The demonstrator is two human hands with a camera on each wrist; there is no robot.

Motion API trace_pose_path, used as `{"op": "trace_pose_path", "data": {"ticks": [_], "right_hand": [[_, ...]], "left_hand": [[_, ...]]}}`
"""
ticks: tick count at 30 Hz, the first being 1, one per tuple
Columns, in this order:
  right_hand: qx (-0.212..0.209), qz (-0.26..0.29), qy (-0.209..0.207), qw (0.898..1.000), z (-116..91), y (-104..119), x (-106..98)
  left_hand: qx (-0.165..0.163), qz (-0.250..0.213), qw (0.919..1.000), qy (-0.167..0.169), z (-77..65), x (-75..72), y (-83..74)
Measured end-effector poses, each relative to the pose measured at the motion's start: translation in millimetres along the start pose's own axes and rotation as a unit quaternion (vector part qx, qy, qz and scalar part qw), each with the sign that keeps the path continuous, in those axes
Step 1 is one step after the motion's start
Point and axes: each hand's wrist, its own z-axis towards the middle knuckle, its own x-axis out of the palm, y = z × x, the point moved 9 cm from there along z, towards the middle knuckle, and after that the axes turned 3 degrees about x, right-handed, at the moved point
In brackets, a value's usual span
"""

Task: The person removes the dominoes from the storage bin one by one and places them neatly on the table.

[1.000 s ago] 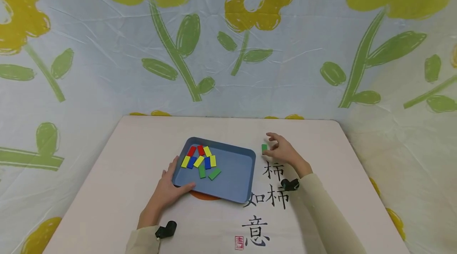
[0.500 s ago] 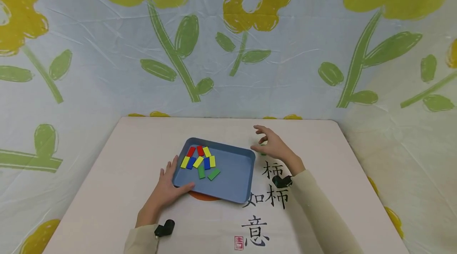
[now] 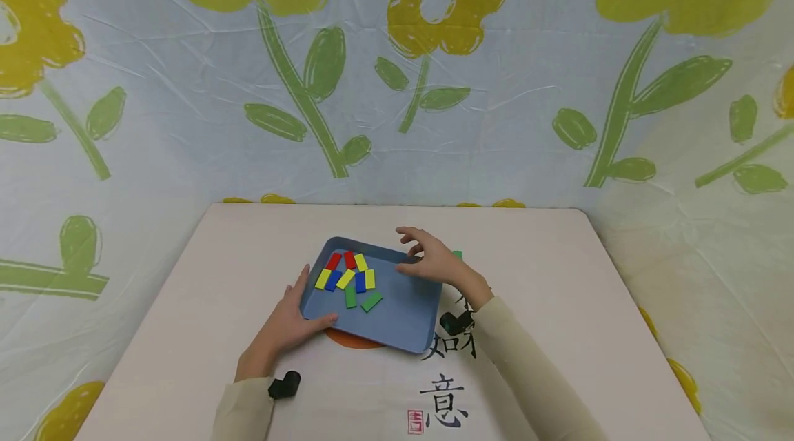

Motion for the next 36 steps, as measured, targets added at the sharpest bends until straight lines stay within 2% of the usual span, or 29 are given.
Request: {"op": "trace_pose_path", "data": {"ticks": [6,14,26,36], "right_hand": [[-0.006,0.0,0.02,1.0,9,5,24],[0.012,-0.016,0.049,0.999,23,-6,51],[0.008,-0.051,0.067,0.996,29,-8,69],[-0.001,-0.089,0.057,0.994,35,-12,78]], "left_hand": [[0.004,-0.008,0.9999,0.009,2.9,1.0,0.9],[0.018,-0.023,0.9995,0.013,4.4,1.8,-0.5],[0.023,-0.011,0.9996,0.015,3.5,-1.6,-3.9],[0.012,-0.008,0.9996,0.024,3.8,-0.6,-2.6]]}}
